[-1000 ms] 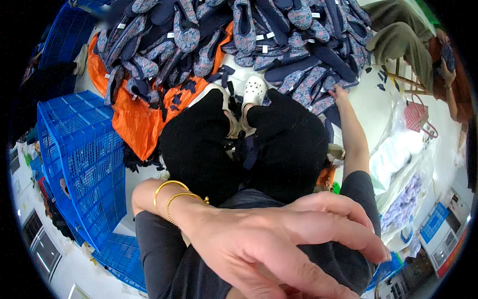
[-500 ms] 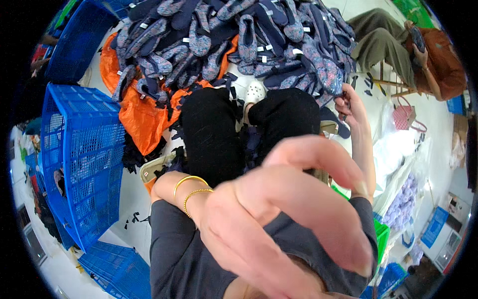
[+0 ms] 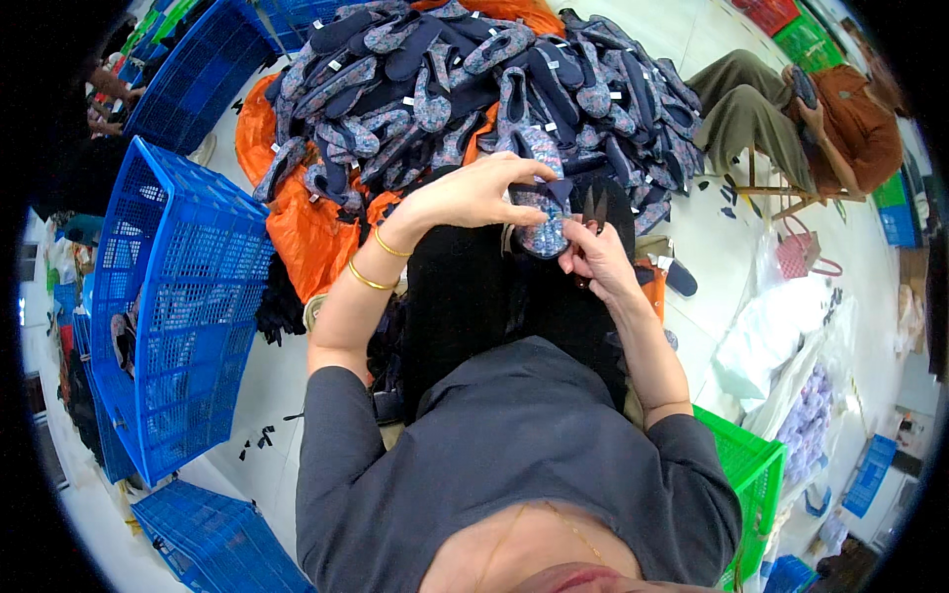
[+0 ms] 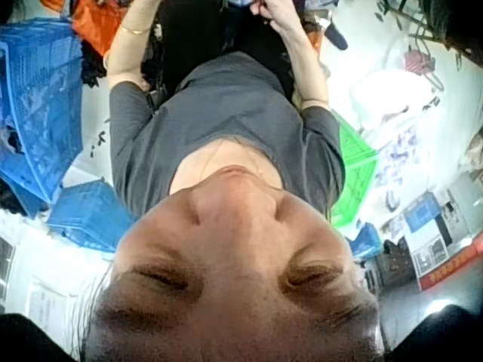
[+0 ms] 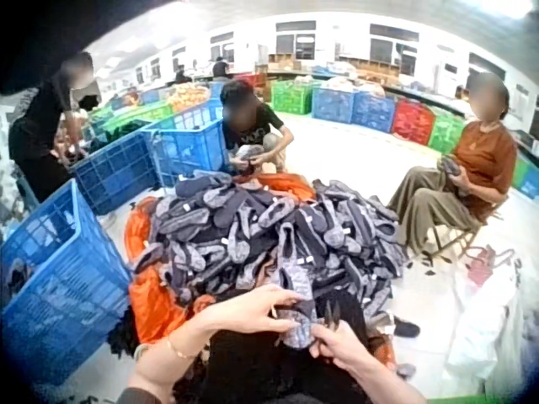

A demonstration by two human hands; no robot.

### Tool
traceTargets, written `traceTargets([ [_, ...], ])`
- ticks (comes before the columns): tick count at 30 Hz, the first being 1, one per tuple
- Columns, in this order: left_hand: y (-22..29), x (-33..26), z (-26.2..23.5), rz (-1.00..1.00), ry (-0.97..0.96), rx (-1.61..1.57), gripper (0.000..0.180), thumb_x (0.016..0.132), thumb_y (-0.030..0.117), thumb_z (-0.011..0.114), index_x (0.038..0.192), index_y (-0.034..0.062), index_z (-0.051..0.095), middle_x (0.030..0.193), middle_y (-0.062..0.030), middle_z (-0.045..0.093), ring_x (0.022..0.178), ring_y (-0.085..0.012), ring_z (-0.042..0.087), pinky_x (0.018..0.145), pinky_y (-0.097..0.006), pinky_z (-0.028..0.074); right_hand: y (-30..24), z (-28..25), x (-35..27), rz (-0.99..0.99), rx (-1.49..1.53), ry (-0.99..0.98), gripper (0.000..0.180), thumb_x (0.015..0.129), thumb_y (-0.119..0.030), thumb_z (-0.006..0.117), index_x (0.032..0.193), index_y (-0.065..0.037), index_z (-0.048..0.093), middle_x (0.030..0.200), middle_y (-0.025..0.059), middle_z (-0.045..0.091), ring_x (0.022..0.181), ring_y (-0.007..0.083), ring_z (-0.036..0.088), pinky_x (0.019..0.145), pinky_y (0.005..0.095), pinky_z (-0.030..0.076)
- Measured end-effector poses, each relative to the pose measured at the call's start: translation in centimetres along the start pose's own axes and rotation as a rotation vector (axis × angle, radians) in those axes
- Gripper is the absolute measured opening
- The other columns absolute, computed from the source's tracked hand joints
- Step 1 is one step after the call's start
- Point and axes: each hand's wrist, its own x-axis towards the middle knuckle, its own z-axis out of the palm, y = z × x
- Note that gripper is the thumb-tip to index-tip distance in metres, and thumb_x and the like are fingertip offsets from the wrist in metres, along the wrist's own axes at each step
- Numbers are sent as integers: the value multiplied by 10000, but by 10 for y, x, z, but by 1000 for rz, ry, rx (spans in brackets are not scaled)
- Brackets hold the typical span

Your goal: The person sits on the floor and uses scissors to trim loose threads and fabric edges from a pile of floral-patterned slippers. They handle the slippers one at a time, picking them up, cutting the excess material, and placing them back on the pile.

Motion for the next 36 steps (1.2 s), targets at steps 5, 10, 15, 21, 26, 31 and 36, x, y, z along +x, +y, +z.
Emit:
traceTargets([
  [5, -18, 6, 15, 38, -77, -168, 453, 840, 260, 714, 1221, 41, 606, 1102, -153, 648, 1050, -211, 604, 933, -342, 457, 16, 8, -9, 86, 108, -19, 199, 914, -194, 607, 800, -31, 613, 542, 92, 580, 343, 53, 399, 338, 199, 208],
  [10, -10, 8, 23, 27, -23, 132, 244, 778, 158, 700, 1013, 92, 708, 899, -73, 675, 885, -231, 635, 774, -342, 495, 21, 15, -17, 117, 76, -17, 178, 923, -223, 603, 838, -68, 579, 512, 47, 538, 340, 43, 341, 343, 204, 188],
  [15, -9, -8, 26, 387, 359, 511, 202, 731, 127, 654, 916, 174, 719, 852, 0, 656, 873, -204, 632, 731, -331, 509, 22, 22, -17, 100, 181, -28, 245, 940, -232, 576, 769, -56, 579, 470, -11, 455, 356, 44, 331, 359, 207, 199],
  [21, -13, -7, 21, 459, 436, 208, 195, 743, 8, 661, 919, 87, 687, 925, -33, 646, 866, -227, 637, 756, -340, 524, 21, 22, -18, 297, 348, -189, 371, 966, -260, 530, 816, 63, 635, 448, -10, 430, 348, 36, 294, 357, 199, 214],
  [26, -17, 0, 18, 291, 317, -292, 73, 868, 49, 660, 930, 9, 659, 926, -59, 642, 867, -158, 620, 784, -293, 496, 7, 9, -22, 271, 157, -161, 352, 957, -269, 556, 782, 27, 626, 481, -3, 479, 356, 33, 307, 372, 199, 235],
  [31, -8, 2, 5, 96, 246, -443, 134, 915, 125, 652, 948, -5, 643, 877, -8, 615, 789, -83, 562, 720, -248, 485, -5, -25, -19, -156, -479, -134, 460, 896, -275, 701, 1208, 28, 549, 902, -12, 592, 728, 53, 496, 629, 202, 401],
  [36, -6, 5, 0, 9, 182, -465, 169, 928, 157, 643, 960, -9, 644, 843, 3, 614, 751, -67, 553, 680, -227, 475, -23, -22, -14, -504, -788, 83, 379, 874, -210, 712, 1182, -14, 609, 907, 78, 611, 794, 141, 570, 738, 266, 469],
])
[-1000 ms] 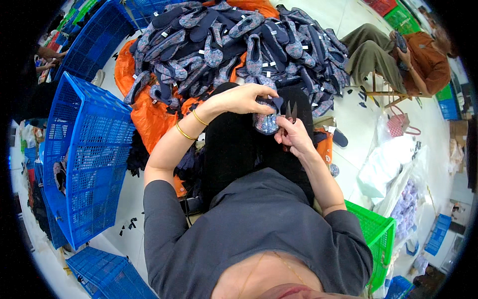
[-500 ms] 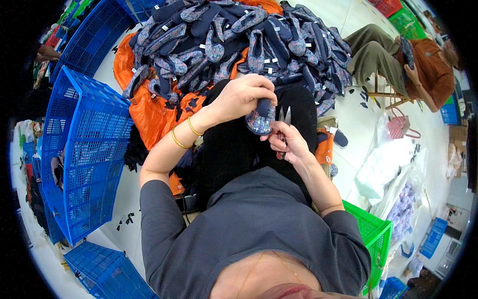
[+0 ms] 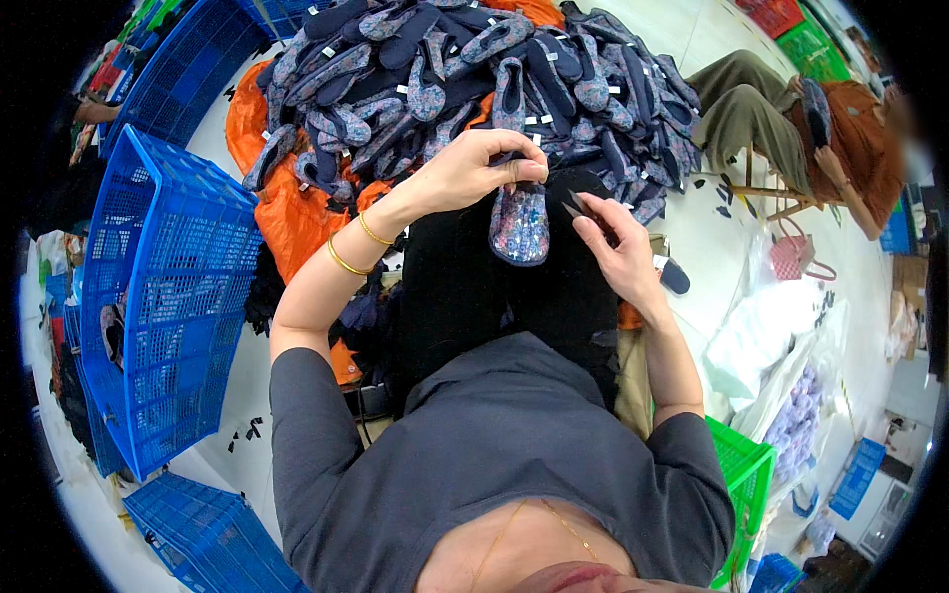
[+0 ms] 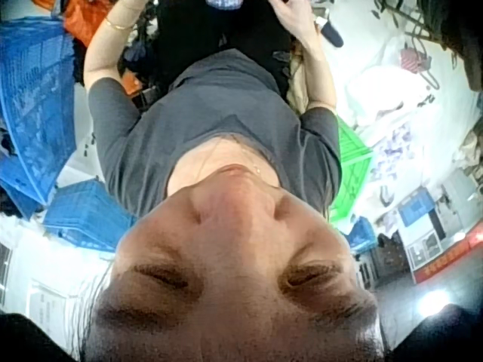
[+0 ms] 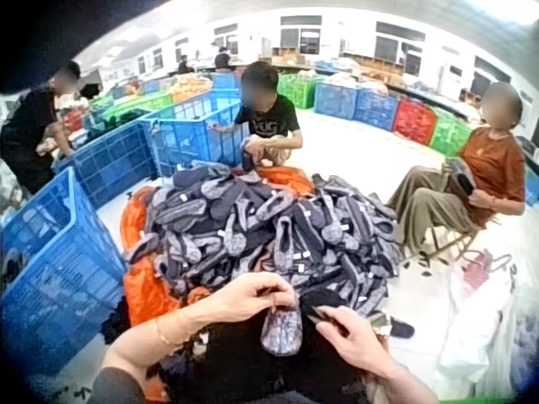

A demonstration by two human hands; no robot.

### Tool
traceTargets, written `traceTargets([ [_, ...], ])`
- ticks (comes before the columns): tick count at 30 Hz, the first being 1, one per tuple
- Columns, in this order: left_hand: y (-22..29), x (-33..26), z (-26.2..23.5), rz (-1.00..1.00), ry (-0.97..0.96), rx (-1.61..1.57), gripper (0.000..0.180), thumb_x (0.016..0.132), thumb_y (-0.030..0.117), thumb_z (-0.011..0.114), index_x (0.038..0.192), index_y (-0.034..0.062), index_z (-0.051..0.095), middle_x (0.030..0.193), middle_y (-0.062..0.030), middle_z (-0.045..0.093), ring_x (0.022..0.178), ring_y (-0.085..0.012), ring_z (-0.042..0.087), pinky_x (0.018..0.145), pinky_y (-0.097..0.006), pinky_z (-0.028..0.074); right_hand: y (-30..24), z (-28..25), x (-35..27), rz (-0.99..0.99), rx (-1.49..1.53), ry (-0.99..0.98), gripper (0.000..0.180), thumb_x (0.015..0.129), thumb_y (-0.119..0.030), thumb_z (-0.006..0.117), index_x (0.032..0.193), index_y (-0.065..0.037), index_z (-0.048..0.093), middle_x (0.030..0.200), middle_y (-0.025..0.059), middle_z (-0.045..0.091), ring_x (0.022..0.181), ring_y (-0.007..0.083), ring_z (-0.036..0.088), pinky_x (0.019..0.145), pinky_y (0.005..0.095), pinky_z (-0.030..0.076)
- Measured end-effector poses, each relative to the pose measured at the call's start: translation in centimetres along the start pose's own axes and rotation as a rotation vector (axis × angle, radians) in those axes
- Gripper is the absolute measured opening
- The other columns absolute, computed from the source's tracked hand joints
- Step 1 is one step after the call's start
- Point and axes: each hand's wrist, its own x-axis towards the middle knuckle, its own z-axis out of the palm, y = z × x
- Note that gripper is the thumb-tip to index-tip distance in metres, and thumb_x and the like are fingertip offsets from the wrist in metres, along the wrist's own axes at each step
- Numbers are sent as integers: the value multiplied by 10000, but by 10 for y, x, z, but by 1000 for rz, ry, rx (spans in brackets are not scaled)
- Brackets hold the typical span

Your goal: The person sits on the floor and uses scissors to trim loose threads and fabric edges from a pile of floral-patterned slippers. They handle the slippers one at a time, picking them up, cutting the excess material, and placing them back on the pile.

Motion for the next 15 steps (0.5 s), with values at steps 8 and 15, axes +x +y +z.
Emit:
traceTargets([
  [8, 11, 7, 0, 285, -6, 302, 128, 880, 109, 674, 950, 3, 658, 887, -69, 666, 826, -164, 625, 757, -291, 499, -19, 3, 32, -313, -179, -28, 337, 828, -226, 745, 1050, -13, 608, 858, 115, 625, 678, 214, 638, 613, 312, 512],
  [15, 15, 12, -2, 327, -48, 357, 118, 851, 55, 676, 956, 4, 660, 894, -98, 666, 847, -207, 647, 769, -314, 511, -21, 9, 49, -385, -240, -100, 332, 823, -257, 739, 1017, -26, 600, 834, 121, 640, 684, 281, 649, 607, 356, 512],
])
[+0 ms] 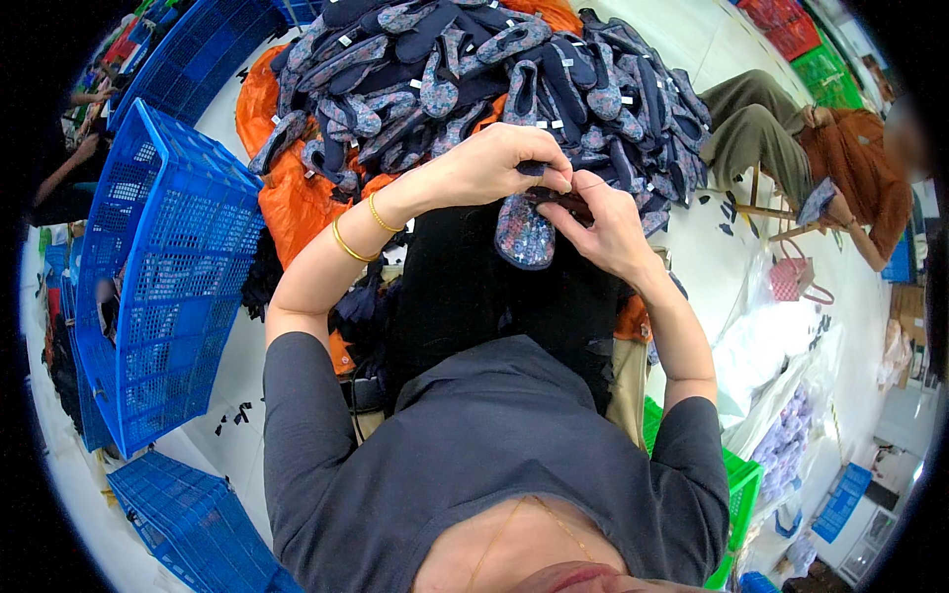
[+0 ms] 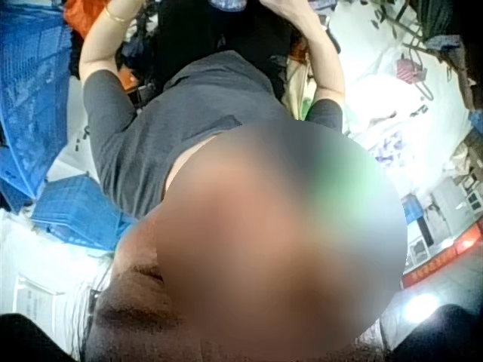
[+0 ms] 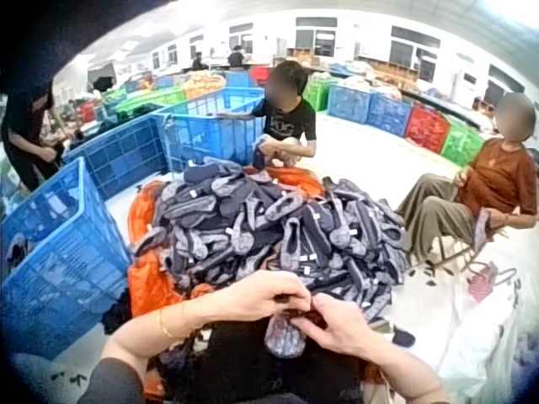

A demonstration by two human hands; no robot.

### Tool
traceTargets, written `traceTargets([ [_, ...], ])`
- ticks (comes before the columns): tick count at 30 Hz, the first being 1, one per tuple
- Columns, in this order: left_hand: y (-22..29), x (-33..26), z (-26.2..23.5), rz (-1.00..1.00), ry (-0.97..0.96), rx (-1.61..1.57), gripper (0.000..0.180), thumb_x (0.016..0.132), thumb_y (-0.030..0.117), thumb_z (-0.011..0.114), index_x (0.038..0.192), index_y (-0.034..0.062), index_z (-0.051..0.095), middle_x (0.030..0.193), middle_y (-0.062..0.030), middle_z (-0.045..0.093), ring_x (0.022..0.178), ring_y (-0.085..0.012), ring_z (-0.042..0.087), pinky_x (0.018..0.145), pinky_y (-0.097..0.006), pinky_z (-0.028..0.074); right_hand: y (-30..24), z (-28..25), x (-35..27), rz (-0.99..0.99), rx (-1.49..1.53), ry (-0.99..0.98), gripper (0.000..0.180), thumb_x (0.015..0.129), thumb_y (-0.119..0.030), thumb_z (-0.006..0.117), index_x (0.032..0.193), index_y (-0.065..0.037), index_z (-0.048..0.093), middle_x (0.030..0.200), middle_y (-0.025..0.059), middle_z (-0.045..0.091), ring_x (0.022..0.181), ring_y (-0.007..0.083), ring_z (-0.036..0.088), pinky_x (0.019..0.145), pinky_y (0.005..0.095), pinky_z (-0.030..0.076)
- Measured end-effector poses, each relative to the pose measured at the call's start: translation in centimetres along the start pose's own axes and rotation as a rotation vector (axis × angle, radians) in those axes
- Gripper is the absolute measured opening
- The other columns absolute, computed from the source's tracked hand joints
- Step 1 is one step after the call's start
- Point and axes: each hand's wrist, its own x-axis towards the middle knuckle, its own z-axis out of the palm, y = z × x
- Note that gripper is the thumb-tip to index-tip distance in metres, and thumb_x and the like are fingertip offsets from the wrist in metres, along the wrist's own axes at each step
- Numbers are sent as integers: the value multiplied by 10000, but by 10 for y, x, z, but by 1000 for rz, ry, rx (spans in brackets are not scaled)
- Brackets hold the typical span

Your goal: The person sits on the floor and uses scissors to trim loose threads and fabric edges from a pile of floral-patterned slippers. They handle the slippers one at a time, picking them up, cutting the excess material, and placing them back on the pile.

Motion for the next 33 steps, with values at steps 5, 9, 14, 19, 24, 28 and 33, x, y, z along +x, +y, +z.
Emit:
traceTargets([
  [5, 3, 1, -2, -26, -34, -38, 138, 831, 22, 675, 966, -2, 655, 889, -103, 664, 839, -220, 649, 752, -316, 518, 2, 1, 4, 10, 52, -31, 332, 820, -267, 739, 1007, -35, 593, 823, 135, 632, 685, 305, 644, 608, 372, 508],
  [9, 3, 1, -2, 8, -35, -35, 164, 808, 4, 680, 969, -2, 653, 891, -105, 667, 849, -224, 652, 759, -318, 519, -1, -2, 7, 5, 57, -40, 292, 833, -250, 723, 1001, -44, 601, 805, 143, 633, 688, 319, 642, 613, 381, 504],
  [14, 2, -7, -1, 10, 78, -41, 125, 836, 20, 664, 955, -12, 642, 898, -95, 668, 828, -201, 644, 753, -304, 517, 0, -3, 4, -1, 42, -75, 253, 849, -209, 701, 1019, -46, 609, 798, 154, 641, 693, 320, 645, 621, 375, 503],
  [19, 26, -67, -51, -256, -415, -242, 202, 823, 132, 734, 956, -3, 662, 975, -79, 661, 828, -152, 637, 666, -273, 523, 28, -36, -23, 400, 313, 71, 337, 873, -204, 727, 1091, -4, 566, 862, 14, 602, 770, 68, 546, 709, 225, 467],
  [24, 34, -62, -27, -316, 29, 142, 506, 787, 224, 779, 1225, 56, 591, 1288, -132, 544, 900, -174, 611, 694, -261, 515, 33, -11, -41, 439, 612, 45, 385, 878, -206, 731, 1151, -14, 540, 993, -5, 585, 898, 56, 545, 819, 211, 450],
  [28, 8, -33, 6, -280, -173, 124, 471, 811, 346, 757, 1119, 20, 614, 1082, -138, 615, 897, -213, 606, 725, -303, 501, 30, 6, -41, 483, 766, 149, 356, 901, -172, 700, 1174, -12, 536, 1037, 8, 594, 939, 66, 555, 842, 220, 451],
  [33, -4, -40, 23, -415, -109, -200, 394, 829, 249, 766, 1075, -22, 620, 916, -49, 637, 840, -117, 583, 753, -263, 474, 29, 10, -56, 439, 713, 252, 337, 925, -136, 660, 1210, -3, 541, 1085, 27, 610, 954, 81, 572, 857, 227, 458],
])
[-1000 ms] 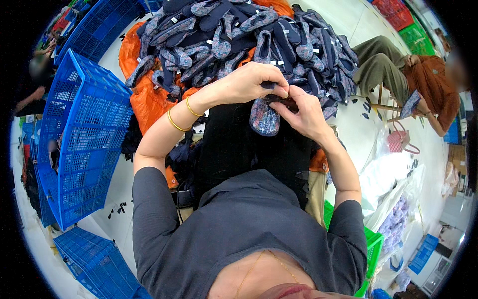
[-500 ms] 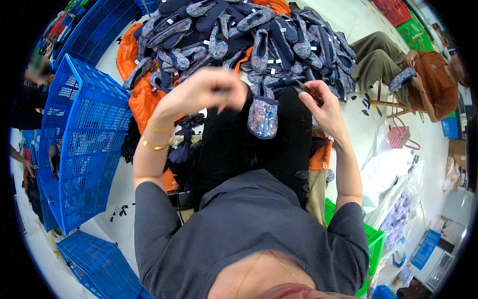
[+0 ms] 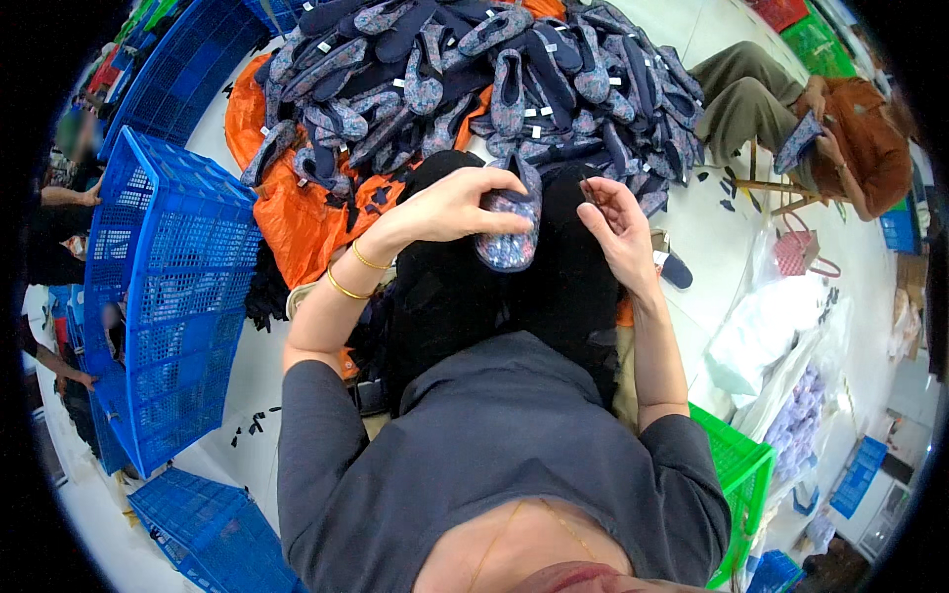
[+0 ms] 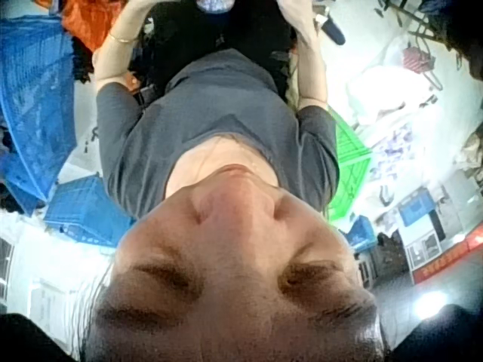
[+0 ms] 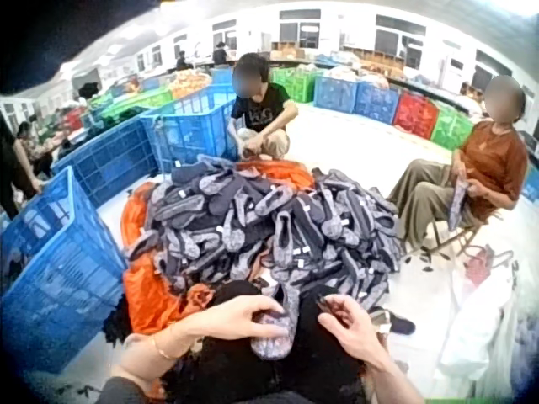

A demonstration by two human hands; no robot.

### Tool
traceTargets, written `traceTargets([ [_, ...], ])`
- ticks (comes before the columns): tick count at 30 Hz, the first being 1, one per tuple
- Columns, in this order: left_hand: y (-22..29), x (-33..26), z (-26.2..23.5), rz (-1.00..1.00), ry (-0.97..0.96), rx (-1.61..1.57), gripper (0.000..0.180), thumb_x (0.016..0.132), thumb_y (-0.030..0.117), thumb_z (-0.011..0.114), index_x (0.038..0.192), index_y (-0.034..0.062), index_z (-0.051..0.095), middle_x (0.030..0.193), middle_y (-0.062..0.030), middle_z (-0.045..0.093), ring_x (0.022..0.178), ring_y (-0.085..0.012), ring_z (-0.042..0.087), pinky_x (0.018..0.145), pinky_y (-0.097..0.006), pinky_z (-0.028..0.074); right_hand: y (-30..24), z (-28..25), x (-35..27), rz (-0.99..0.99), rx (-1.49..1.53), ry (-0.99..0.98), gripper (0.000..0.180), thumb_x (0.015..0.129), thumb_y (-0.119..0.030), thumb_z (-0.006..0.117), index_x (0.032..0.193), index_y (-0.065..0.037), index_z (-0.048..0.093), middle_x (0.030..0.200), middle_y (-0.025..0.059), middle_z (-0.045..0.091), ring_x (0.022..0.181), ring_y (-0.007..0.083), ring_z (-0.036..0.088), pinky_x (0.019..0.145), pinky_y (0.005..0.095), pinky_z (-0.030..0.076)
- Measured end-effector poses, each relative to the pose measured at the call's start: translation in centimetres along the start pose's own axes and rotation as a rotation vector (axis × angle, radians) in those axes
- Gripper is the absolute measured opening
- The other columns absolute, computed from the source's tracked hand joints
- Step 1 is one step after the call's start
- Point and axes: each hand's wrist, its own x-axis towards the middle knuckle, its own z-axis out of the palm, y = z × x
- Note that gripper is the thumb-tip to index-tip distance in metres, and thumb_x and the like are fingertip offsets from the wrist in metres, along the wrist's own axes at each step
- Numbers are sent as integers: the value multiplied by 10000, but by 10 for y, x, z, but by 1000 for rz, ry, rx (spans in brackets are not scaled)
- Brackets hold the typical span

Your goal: The person sits on the floor and uses scissors to trim loose threads and fabric edges from a pile of floral-patterned slippers. They handle the slippers one at a time, picking them up, cutting the excess material, and placing them back on the pile.

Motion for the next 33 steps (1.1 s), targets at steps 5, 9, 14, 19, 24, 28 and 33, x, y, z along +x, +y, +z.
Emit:
traceTargets([
  [5, -11, -27, 17, -142, 223, -595, 249, 867, 115, 724, 1070, 3, 633, 949, 20, 630, 833, -43, 570, 750, -204, 474, 6, 24, -15, -40, 4, -53, 304, 925, -116, 649, 1200, -16, 565, 1059, 19, 610, 934, 80, 572, 808, 233, 470],
  [9, -15, -40, 33, -92, 335, -669, 229, 890, 106, 696, 1086, 15, 622, 941, 37, 593, 848, -38, 556, 750, -198, 462, -8, 52, -5, -224, -262, -89, 277, 865, -105, 697, 1107, -15, 597, 906, 66, 593, 773, 133, 583, 707, 234, 470],
  [14, -19, -45, 46, 9, 393, -566, 212, 904, 84, 669, 1091, 2, 612, 928, 39, 493, 847, -41, 509, 738, -201, 431, -22, 64, 6, -375, -432, -116, 281, 832, -88, 721, 1079, -20, 604, 901, 85, 599, 723, 160, 592, 627, 260, 483],
  [19, -23, -44, 47, 36, 380, -387, 219, 897, 65, 669, 1093, -10, 606, 941, 31, 473, 855, -45, 510, 725, -202, 430, -28, 68, 9, -411, -469, -108, 241, 840, -91, 718, 1045, -14, 617, 870, 92, 618, 701, 163, 613, 619, 265, 489],
  [24, -23, -39, 52, 59, 468, -464, 278, 867, 149, 715, 1063, -23, 620, 899, 3, 514, 800, -67, 491, 681, -220, 410, -12, 55, 9, -182, -211, 17, 139, 917, -109, 657, 999, -1, 632, 821, 9, 629, 720, 71, 562, 673, 223, 474],
  [28, -14, -36, 49, 97, 523, -419, 270, 865, 112, 710, 1072, -28, 608, 901, -6, 522, 779, -62, 487, 660, -208, 404, -6, 37, 13, 74, 170, 44, 292, 927, -142, 652, 1164, -9, 545, 978, 18, 602, 815, 81, 545, 772, 221, 463],
  [33, 0, -29, 45, 209, 606, -338, 221, 880, 68, 682, 1067, -26, 610, 894, -23, 549, 773, -60, 504, 646, -204, 409, -3, 31, -4, 363, 323, -161, 536, 916, -417, 639, 1271, -37, 506, 1055, 57, 641, 866, 83, 596, 727, 237, 486],
])
